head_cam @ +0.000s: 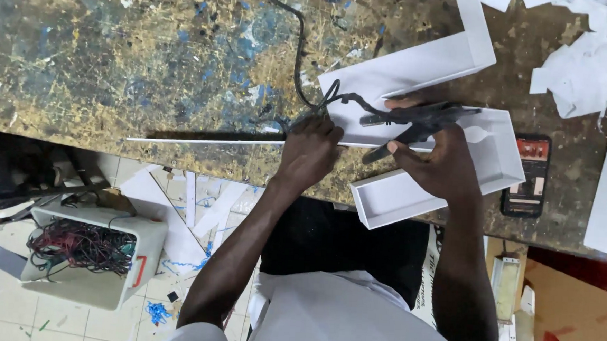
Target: Assembling a 3D letter by heating plastic strips, bending them to shape, and gluing them to a base.
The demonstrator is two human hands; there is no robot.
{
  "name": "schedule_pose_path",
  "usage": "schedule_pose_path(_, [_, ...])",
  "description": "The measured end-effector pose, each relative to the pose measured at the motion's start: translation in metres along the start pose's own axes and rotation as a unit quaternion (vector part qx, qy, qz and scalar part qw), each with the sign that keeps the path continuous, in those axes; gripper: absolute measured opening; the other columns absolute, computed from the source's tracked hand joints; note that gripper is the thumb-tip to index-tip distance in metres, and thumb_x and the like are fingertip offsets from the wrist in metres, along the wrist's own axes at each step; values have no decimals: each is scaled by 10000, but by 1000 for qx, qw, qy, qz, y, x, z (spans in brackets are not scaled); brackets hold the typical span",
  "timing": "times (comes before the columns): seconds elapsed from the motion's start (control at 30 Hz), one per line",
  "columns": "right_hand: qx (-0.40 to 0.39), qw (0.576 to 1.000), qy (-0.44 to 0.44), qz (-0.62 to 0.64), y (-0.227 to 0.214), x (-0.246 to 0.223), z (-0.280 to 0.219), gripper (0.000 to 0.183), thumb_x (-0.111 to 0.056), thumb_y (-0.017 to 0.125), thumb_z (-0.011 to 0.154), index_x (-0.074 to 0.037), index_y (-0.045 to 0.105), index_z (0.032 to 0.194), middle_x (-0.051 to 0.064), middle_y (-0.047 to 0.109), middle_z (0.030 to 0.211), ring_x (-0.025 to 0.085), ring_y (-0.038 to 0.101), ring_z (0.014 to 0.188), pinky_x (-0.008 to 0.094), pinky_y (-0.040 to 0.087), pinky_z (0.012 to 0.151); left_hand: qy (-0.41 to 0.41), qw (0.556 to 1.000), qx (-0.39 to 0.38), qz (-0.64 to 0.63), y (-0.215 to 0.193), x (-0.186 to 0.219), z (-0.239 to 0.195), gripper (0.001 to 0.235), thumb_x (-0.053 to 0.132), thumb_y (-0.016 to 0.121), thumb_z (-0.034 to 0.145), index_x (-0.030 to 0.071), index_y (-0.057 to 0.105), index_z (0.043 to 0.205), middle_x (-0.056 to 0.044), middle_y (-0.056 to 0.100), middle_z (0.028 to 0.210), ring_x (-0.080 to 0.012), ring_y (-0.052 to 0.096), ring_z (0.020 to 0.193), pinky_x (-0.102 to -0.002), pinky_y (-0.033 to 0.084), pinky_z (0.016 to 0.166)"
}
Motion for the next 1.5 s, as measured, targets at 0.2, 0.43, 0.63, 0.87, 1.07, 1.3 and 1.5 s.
schedule_pose_path(0.2, [25,996,-74,50,8,12,-3,394,37,857,952,50,748,1331,250,750,1327,425,736,1328,501,586,1087,-24,1000,1,9,17,25,17,409,529,815,903,147,732,1024,-99,722,955,-362,749,954,-502,552,910])
schedule_pose_path(0.43, [4,992,-125,-11,7,18,-3,431,-3,899,957,69,721,1343,260,711,1366,490,707,1361,581,574,1137,12,1000,-22,13,43,12,7,104,239,724,959,182,723,1046,-89,718,1005,-339,706,988,-451,481,857])
schedule_pose_path(0.63, [1,991,-132,-7,9,4,-5,376,-21,908,955,67,748,1283,264,733,1344,496,716,1348,580,571,1146,-140,985,-95,-26,-86,-68,-57,319,216,743,938,65,795,1214,-208,749,1196,-483,707,1139,-582,539,883])
schedule_pose_path(0.87, [12,988,-151,-21,10,4,-2,354,-107,894,1020,48,761,1310,255,765,1319,496,720,1340,592,563,1142,-33,997,-61,-13,-46,-4,-37,336,217,694,1003,92,788,1301,-133,719,1181,-399,695,1208,-489,562,966])
schedule_pose_path(1.07, [-38,996,-81,7,-15,14,-18,393,-77,903,992,37,745,1333,214,713,1461,437,677,1434,581,539,1163,77,994,-73,-22,62,55,36,220,236,722,907,141,783,1096,-66,684,1027,-308,668,1016,-479,514,917])
schedule_pose_path(1.3, [-34,998,-62,-2,-27,6,-16,398,-53,878,1009,55,722,1358,249,716,1432,469,683,1411,582,543,1137,36,997,-62,-1,49,5,1,243,211,640,942,181,659,1183,-50,679,1070,-311,720,1062,-431,549,851])
schedule_pose_path(1.5, [-26,998,-43,-30,-19,23,-25,486,-14,902,933,14,750,1393,205,731,1432,450,710,1365,529,600,1068,-86,992,-92,16,-63,-48,-42,380,168,796,880,109,797,1256,-149,779,1129,-445,760,1053,-583,603,847])
Point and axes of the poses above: each hand's wrist, its own z-axis towards the middle knuckle, its own y-axis out of the palm, x = y × z, the point moved 5 cm from there along z, towards the middle knuckle
